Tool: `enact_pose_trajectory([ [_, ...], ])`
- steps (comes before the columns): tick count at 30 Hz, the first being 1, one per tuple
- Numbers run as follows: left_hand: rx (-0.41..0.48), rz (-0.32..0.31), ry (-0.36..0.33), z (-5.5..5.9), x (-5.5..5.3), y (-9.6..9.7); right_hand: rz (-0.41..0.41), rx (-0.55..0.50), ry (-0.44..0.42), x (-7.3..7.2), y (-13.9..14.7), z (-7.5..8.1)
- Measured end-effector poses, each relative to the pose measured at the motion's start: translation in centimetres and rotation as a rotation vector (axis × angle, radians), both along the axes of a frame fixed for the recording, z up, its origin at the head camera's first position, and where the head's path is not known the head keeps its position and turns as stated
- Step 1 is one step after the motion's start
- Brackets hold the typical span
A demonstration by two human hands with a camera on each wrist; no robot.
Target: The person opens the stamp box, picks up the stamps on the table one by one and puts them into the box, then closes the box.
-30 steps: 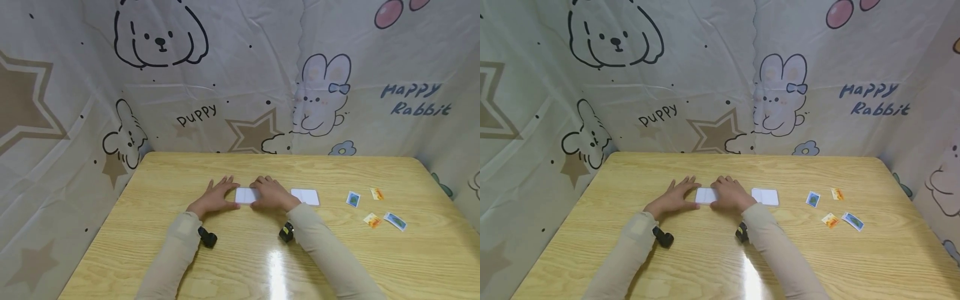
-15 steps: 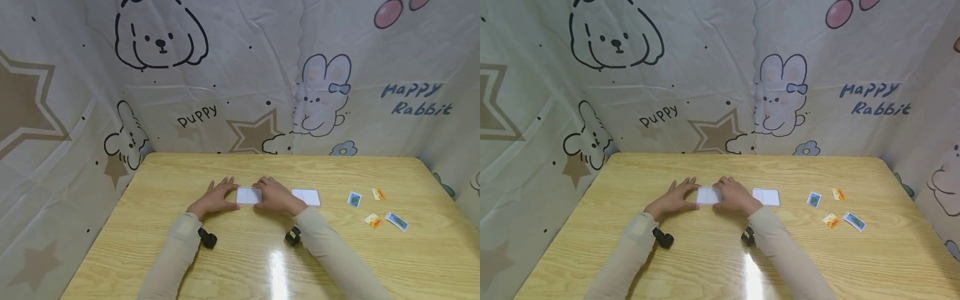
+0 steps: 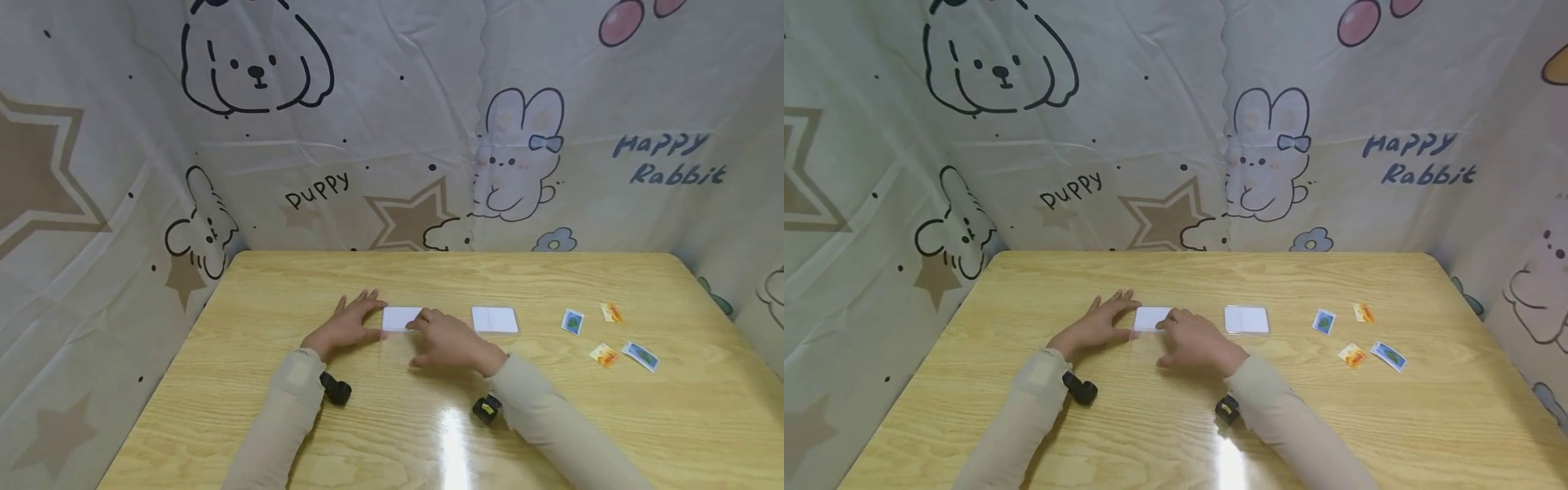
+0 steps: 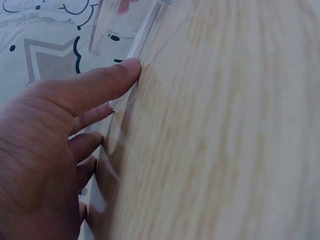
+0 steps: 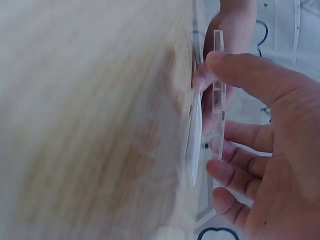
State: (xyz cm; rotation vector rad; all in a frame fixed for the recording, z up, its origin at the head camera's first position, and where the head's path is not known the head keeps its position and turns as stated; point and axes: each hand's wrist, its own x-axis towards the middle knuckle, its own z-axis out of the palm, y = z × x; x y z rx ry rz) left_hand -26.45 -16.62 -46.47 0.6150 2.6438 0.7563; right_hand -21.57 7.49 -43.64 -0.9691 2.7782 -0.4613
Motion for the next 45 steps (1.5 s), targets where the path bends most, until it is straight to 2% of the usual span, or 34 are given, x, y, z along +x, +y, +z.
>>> enact_pose_trajectory([
  [5,0.008,-0.003,0.014,0.0,-0.3,0.0,0.017,0.019,0.025,1.0,-0.1,0.3],
  [13,0.005,0.001,-0.009,0.1,-0.5,-0.1,0.05,0.029,0.015,2.6,0.1,0.3],
  [20,0.003,0.007,-0.015,0.3,-0.3,0.0,0.07,0.043,0.022,3.5,-0.1,-0.5],
  [30,-0.004,0.003,-0.025,0.3,0.0,0.1,0.088,0.058,0.055,4.3,-0.4,-0.8],
  [38,-0.037,0.0,-0.019,0.6,0.3,0.2,0.086,0.072,0.048,4.5,-0.4,-1.0],
  [41,-0.049,-0.002,-0.021,0.7,0.3,0.3,0.086,0.042,0.037,4.4,-0.1,-1.0],
  [45,-0.048,-0.006,-0.024,1.0,0.4,0.4,0.064,-0.066,-0.041,4.4,0.7,-0.9],
])
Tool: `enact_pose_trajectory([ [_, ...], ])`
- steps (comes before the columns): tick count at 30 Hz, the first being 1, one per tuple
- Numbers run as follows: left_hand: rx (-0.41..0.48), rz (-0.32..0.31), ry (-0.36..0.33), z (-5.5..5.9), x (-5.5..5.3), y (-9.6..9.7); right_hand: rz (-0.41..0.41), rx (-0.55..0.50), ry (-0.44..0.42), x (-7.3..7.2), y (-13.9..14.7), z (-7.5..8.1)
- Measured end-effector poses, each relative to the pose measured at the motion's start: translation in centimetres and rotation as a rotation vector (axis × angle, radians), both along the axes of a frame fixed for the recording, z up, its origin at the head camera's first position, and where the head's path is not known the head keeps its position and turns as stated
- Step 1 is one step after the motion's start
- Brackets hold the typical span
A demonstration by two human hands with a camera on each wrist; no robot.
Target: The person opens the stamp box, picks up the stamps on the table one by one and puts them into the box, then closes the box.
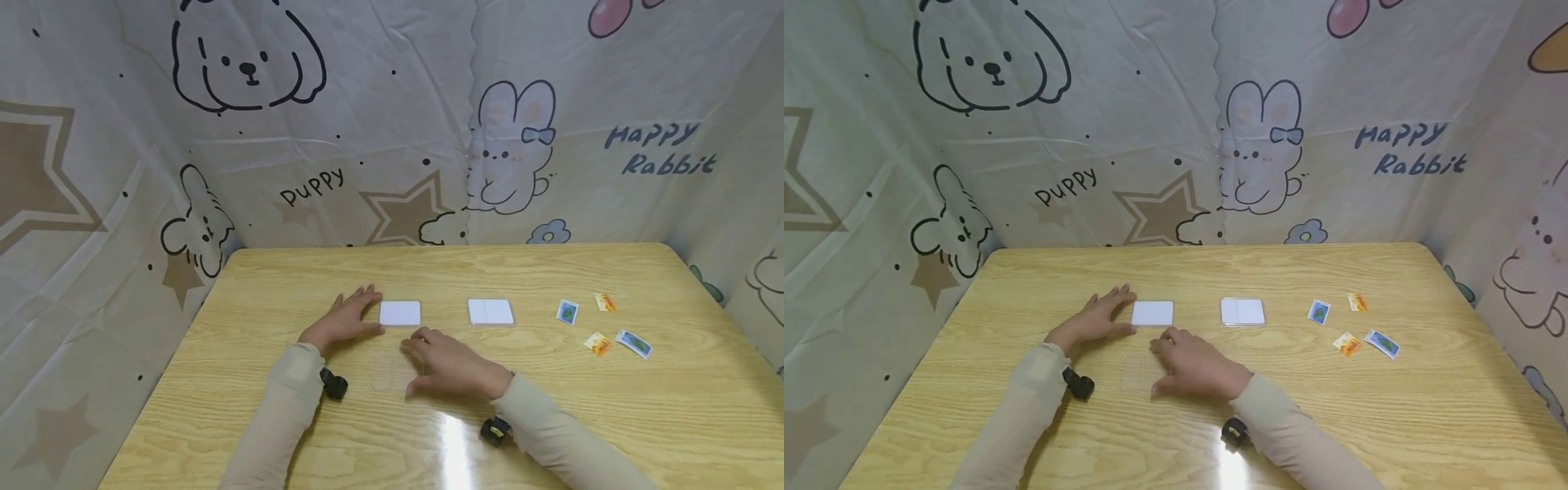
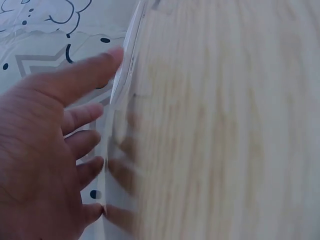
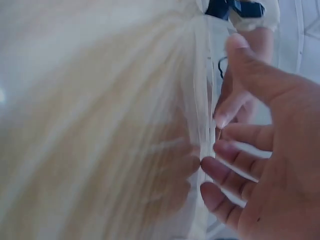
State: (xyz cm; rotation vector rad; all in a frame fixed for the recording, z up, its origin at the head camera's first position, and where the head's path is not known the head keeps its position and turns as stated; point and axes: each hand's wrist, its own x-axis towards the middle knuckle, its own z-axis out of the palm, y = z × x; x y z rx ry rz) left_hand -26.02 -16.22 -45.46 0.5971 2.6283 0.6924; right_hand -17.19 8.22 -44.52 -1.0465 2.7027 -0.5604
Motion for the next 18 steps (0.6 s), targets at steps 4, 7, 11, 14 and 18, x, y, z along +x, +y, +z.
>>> enact_pose_trajectory([
  [4,-0.007,0.012,0.035,0.5,0.4,0.3,-0.025,-0.103,-0.085,-0.4,1.3,0.1],
  [7,-0.025,0.025,0.083,0.8,0.6,1.0,-0.032,-0.167,-0.107,-0.8,2.5,0.3],
  [11,-0.037,0.022,0.14,1.4,0.6,2.3,-0.051,-0.24,-0.096,-1.4,4.4,0.8],
  [14,-0.056,0.01,0.167,1.7,0.4,3.5,-0.083,-0.272,-0.09,-2.0,6.1,1.2],
  [18,-0.047,-0.001,0.189,2.3,0.4,5.1,-0.147,-0.29,-0.113,-2.6,8.3,1.4],
])
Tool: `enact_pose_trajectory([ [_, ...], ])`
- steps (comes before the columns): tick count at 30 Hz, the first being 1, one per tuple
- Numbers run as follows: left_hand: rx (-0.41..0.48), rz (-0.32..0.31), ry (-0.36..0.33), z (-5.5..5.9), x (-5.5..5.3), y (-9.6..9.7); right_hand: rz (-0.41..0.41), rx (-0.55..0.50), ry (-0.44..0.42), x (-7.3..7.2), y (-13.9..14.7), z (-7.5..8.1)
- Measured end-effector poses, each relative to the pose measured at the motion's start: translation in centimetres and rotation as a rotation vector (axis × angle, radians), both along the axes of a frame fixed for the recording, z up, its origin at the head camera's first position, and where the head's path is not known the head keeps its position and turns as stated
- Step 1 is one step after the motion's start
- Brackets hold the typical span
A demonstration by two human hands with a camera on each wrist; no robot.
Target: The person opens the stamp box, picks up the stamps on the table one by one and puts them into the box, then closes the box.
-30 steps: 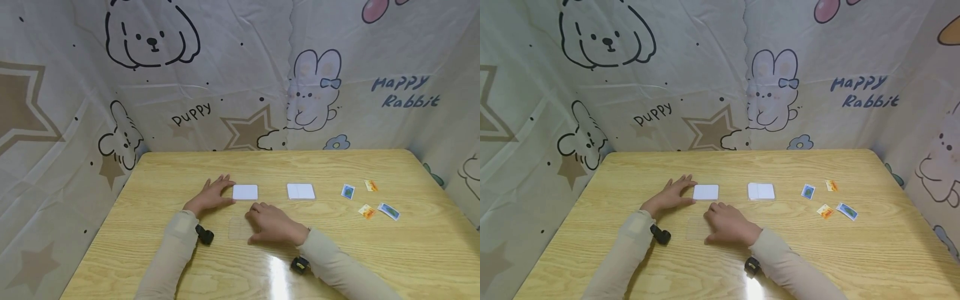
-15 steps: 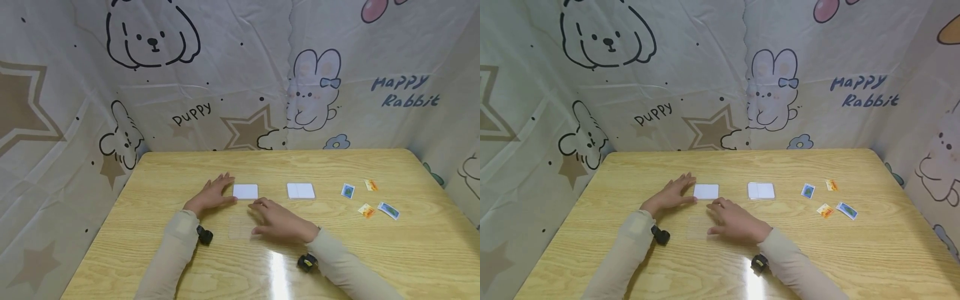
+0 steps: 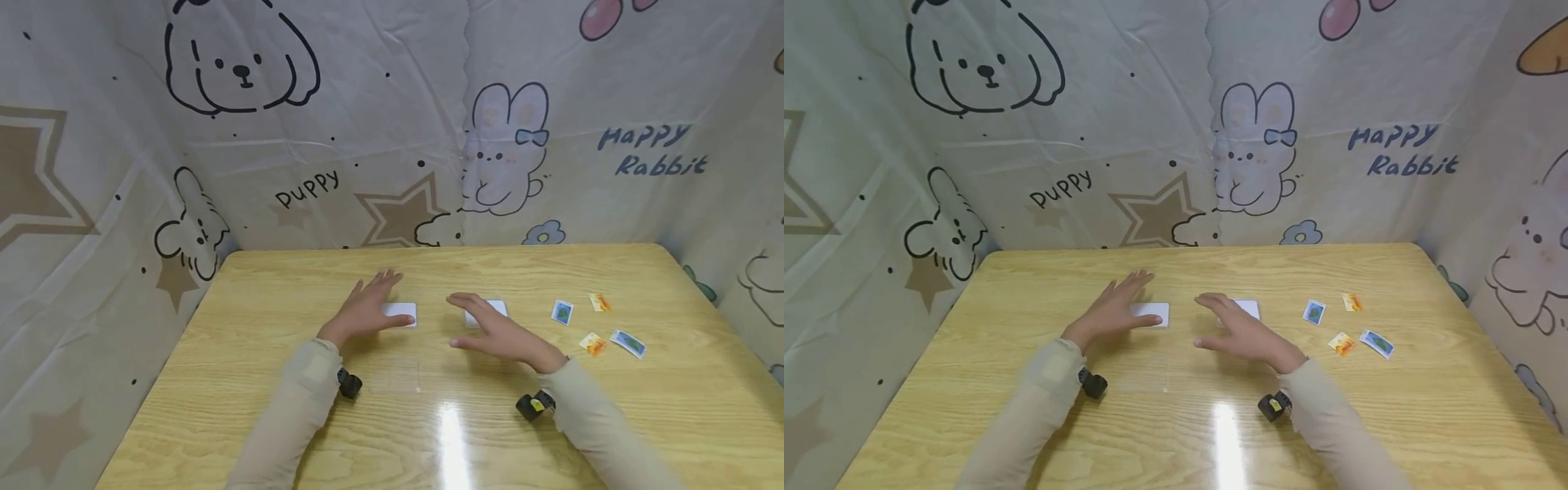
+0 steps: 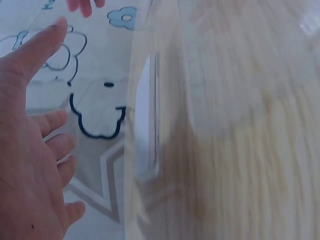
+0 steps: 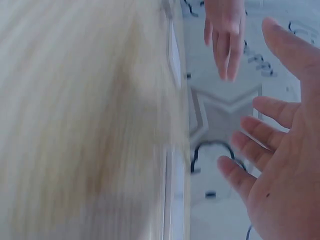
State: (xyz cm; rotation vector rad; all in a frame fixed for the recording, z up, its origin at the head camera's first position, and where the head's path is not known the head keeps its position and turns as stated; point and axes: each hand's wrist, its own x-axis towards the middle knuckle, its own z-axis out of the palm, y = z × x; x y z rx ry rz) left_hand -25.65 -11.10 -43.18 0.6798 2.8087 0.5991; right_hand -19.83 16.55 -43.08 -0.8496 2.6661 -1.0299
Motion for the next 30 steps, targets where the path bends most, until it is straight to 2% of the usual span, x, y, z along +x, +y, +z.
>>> enact_pose_trajectory([
  [6,0.025,-0.045,-0.004,0.7,0.3,2.2,-0.069,-0.018,-0.037,-0.9,2.8,-0.1],
  [12,0.01,-0.096,-0.02,0.9,0.3,4.5,-0.114,0.024,-0.014,-1.6,4.5,-0.4],
  [22,-0.018,-0.123,-0.03,-0.2,-0.1,7.2,-0.123,0.107,0.03,-2.5,5.6,-0.8],
  [30,-0.016,-0.148,-0.078,-0.7,-0.3,8.8,-0.114,0.166,-0.028,-3.6,5.9,-1.6],
])
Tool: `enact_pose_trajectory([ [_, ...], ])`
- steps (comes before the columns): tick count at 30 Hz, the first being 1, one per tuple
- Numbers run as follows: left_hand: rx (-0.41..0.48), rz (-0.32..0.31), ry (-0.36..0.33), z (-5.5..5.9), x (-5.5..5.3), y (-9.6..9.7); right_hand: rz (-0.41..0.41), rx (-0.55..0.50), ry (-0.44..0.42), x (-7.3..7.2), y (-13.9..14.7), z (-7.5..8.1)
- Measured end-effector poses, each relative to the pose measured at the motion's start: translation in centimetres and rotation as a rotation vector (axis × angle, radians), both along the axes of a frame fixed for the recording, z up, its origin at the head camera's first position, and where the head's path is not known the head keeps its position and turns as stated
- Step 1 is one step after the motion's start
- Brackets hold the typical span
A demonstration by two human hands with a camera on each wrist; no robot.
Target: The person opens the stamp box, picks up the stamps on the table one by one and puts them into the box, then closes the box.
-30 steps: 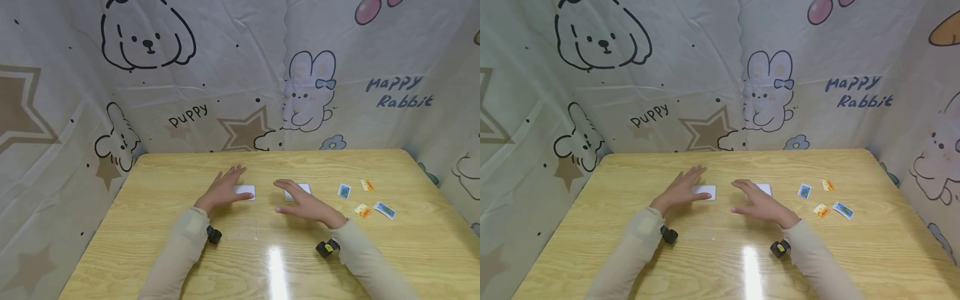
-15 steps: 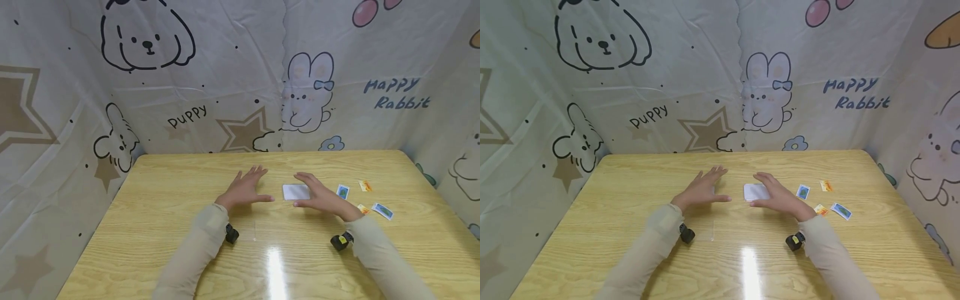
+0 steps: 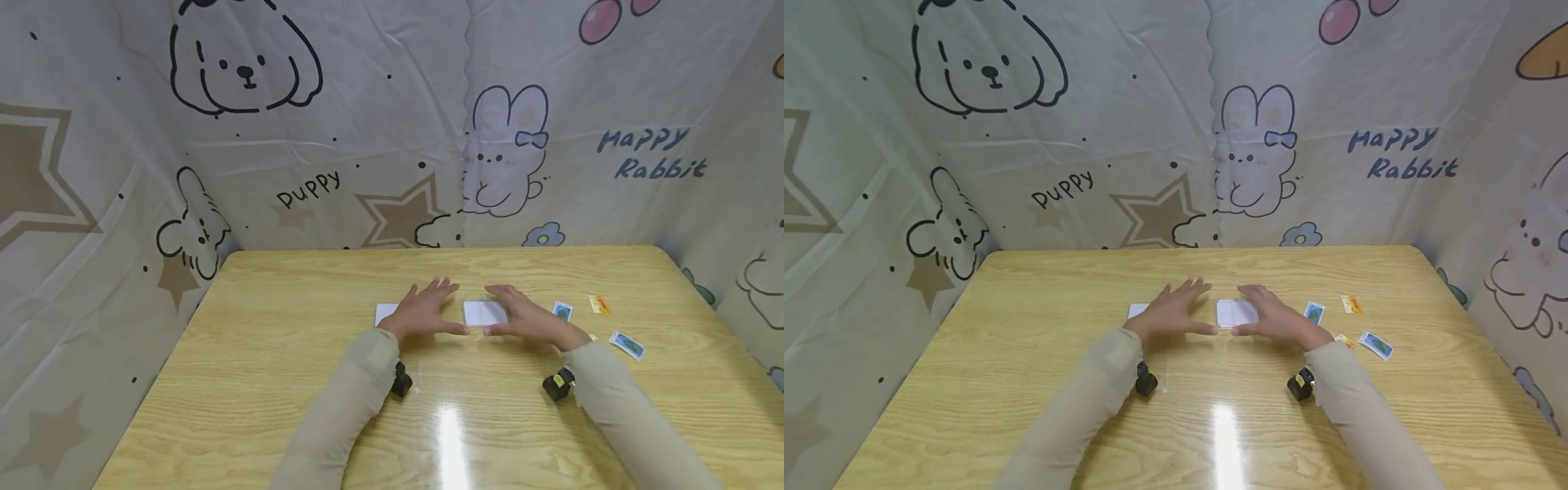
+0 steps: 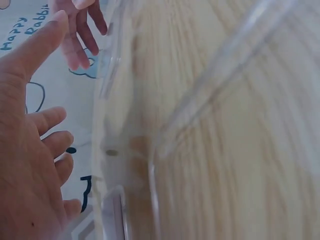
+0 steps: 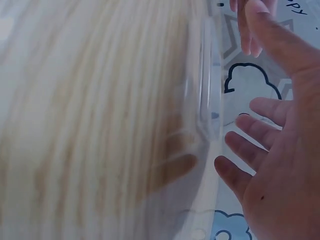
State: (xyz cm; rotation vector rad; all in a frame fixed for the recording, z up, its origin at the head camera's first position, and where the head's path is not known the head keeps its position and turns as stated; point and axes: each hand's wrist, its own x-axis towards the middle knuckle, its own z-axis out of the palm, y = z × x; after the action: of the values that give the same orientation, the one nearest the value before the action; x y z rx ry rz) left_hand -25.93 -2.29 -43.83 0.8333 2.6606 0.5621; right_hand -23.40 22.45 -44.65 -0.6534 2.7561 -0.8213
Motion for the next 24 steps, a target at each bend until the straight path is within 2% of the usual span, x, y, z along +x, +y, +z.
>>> enact_pose_trajectory([
  [9,-0.053,-0.021,-0.02,-0.8,-0.3,1.7,-0.008,0.087,-0.025,-0.6,0.1,-0.1],
  [13,-0.063,-0.011,-0.028,-0.7,-0.3,2.0,0.002,0.114,-0.014,-0.9,0.0,-0.2],
  [19,-0.065,-0.002,-0.083,-0.7,-0.2,2.1,-0.003,0.17,0.009,-1.2,-0.1,-0.6],
  [24,-0.103,0.007,-0.069,-0.8,-0.3,2.5,0.0,0.185,0.016,-1.4,0.0,-0.3],
])
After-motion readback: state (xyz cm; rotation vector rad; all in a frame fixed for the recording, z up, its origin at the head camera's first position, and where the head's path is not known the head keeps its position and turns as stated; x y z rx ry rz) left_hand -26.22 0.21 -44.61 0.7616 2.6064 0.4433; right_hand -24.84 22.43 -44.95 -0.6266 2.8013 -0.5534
